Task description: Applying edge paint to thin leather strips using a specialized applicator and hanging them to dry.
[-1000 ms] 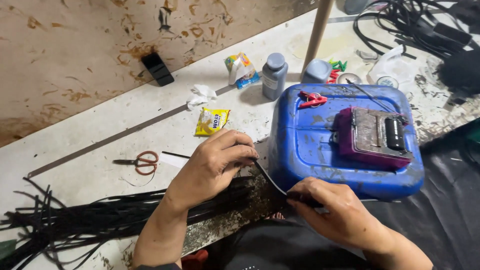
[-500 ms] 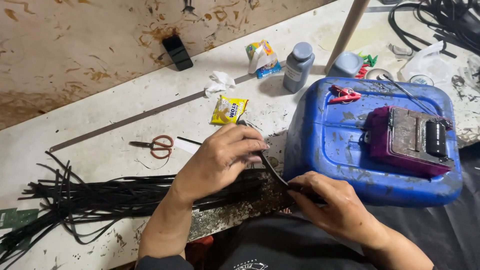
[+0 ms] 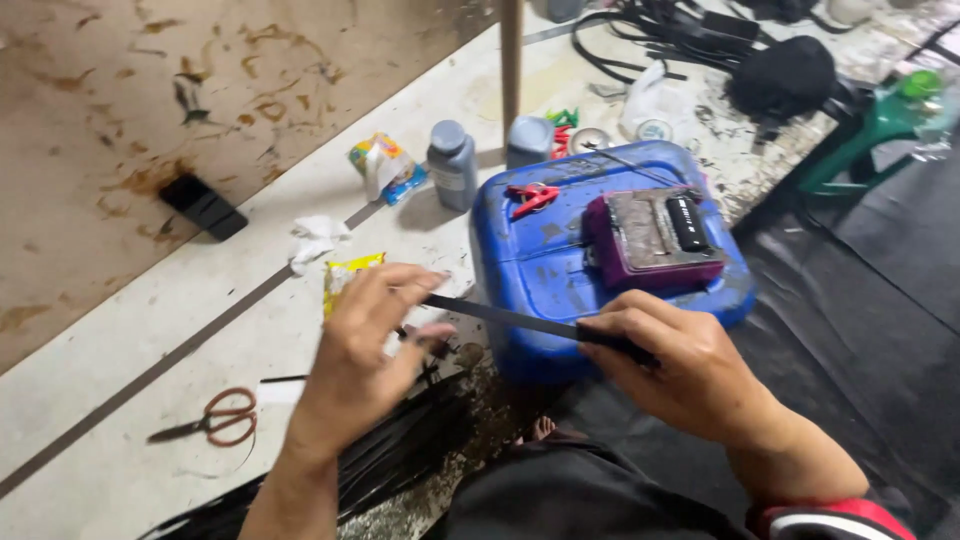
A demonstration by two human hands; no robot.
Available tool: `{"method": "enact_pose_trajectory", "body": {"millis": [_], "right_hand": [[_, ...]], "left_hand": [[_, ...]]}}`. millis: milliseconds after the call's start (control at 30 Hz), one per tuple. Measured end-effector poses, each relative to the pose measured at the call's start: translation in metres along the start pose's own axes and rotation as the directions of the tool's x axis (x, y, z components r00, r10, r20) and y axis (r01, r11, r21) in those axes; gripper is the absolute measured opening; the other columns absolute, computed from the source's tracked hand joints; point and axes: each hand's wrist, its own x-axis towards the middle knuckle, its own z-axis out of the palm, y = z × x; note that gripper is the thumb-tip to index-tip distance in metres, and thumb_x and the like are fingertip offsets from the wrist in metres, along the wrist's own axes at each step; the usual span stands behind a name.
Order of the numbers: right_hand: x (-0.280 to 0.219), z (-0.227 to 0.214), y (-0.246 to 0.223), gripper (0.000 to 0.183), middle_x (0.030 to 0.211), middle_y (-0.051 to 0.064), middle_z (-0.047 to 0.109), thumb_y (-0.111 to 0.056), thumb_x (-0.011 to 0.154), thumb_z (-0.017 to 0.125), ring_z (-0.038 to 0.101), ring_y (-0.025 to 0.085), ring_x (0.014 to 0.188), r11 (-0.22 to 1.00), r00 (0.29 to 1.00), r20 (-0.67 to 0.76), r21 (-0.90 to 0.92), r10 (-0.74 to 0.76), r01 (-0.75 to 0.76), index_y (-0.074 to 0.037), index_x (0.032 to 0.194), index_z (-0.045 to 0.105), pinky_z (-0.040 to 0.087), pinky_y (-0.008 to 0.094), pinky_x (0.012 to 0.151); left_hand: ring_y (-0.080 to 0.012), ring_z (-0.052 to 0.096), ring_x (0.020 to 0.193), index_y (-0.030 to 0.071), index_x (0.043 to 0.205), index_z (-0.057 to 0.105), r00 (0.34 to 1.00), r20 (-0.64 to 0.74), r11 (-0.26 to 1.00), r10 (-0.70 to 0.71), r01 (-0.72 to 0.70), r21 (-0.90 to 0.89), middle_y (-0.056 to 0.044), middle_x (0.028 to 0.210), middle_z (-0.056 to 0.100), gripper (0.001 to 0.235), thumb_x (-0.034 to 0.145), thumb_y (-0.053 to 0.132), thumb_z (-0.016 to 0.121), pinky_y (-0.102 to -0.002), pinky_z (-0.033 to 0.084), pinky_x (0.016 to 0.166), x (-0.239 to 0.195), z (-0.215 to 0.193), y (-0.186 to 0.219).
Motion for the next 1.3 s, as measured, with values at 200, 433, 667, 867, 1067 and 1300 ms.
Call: {"method": "enact_pose_trajectory", "body": {"millis": [200, 433, 667, 867, 1067, 1300], "right_hand": [[0.016, -0.008, 0.001, 0.019, 0.098, 0.013, 0.067, -0.011, 0.097, 0.068, 0.070, 0.023, 0.080, 0.986, 0.995, -0.026, -0.136, -0.098, 0.093, 0.002, 0.112, 0.066, 0.057, 0.032, 0.073], [0.015, -0.057, 0.035, 0.019, 0.100, 0.011, 0.066, -0.013, 0.099, 0.064, 0.068, 0.025, 0.078, 0.972, 0.998, 0.029, -0.224, -0.060, 0.065, -0.003, 0.116, 0.067, 0.054, 0.034, 0.068], [0.035, -0.073, 0.079, 0.010, 0.081, 0.007, 0.056, -0.017, 0.102, 0.061, 0.059, 0.030, 0.063, 0.980, 0.966, 0.233, -0.133, -0.112, 0.145, -0.008, 0.101, 0.065, 0.045, 0.042, 0.053], [0.033, -0.106, 0.115, 0.017, 0.093, 0.009, 0.061, -0.018, 0.102, 0.058, 0.061, 0.030, 0.075, 0.981, 0.946, 0.287, -0.076, -0.149, 0.178, -0.008, 0.111, 0.068, 0.047, 0.041, 0.064], [0.028, -0.098, 0.140, 0.023, 0.096, 0.011, 0.061, -0.007, 0.101, 0.053, 0.062, 0.030, 0.082, 0.978, 0.932, 0.296, 0.041, -0.209, 0.206, -0.007, 0.120, 0.067, 0.049, 0.040, 0.070], [0.028, -0.074, 0.159, 0.007, 0.091, 0.010, 0.068, -0.007, 0.097, 0.065, 0.069, 0.031, 0.079, 0.977, 0.973, 0.135, 0.129, -0.186, 0.169, -0.005, 0.100, 0.071, 0.057, 0.039, 0.066]], "left_hand": [[-0.0349, 0.069, 0.098, -0.006, 0.120, 0.063, 0.978, 0.024, 0.932, 0.209, -0.192, -0.308, -0.022, 0.110, 0.069, 0.022, 0.098, -0.002, 0.061, -0.042, 0.057, 0.092, 0.033, 0.050, 0.017], [-0.0184, 0.072, 0.088, 0.005, 0.110, 0.070, 0.976, 0.213, 0.974, -0.044, 0.089, -0.209, -0.007, 0.095, 0.073, 0.022, 0.091, -0.004, 0.063, -0.029, 0.056, 0.081, 0.054, 0.035, 0.002], [-0.0209, 0.071, 0.081, 0.009, 0.111, 0.063, 0.978, 0.205, 0.972, -0.040, 0.086, -0.220, -0.007, 0.093, 0.072, 0.014, 0.097, 0.012, 0.066, -0.034, 0.052, 0.073, 0.098, 0.084, 0.045], [-0.0243, 0.063, 0.068, 0.014, 0.100, 0.063, 0.925, 0.356, 0.981, -0.135, 0.175, -0.082, -0.004, 0.082, 0.070, 0.003, 0.098, 0.014, 0.061, -0.037, 0.046, 0.065, 0.112, 0.086, 0.033], [-0.0271, 0.063, 0.089, 0.010, 0.100, 0.058, 0.910, 0.396, 0.985, -0.121, 0.161, -0.070, -0.008, 0.094, 0.065, 0.007, 0.102, 0.014, 0.053, -0.038, 0.047, 0.080, 0.124, 0.087, 0.030], [-0.0353, 0.068, 0.088, 0.011, 0.109, 0.067, 0.951, 0.274, 0.967, -0.141, 0.192, -0.170, -0.010, 0.086, 0.065, 0.013, 0.099, 0.018, 0.063, -0.044, 0.055, 0.079, 0.122, 0.115, 0.037]]}}
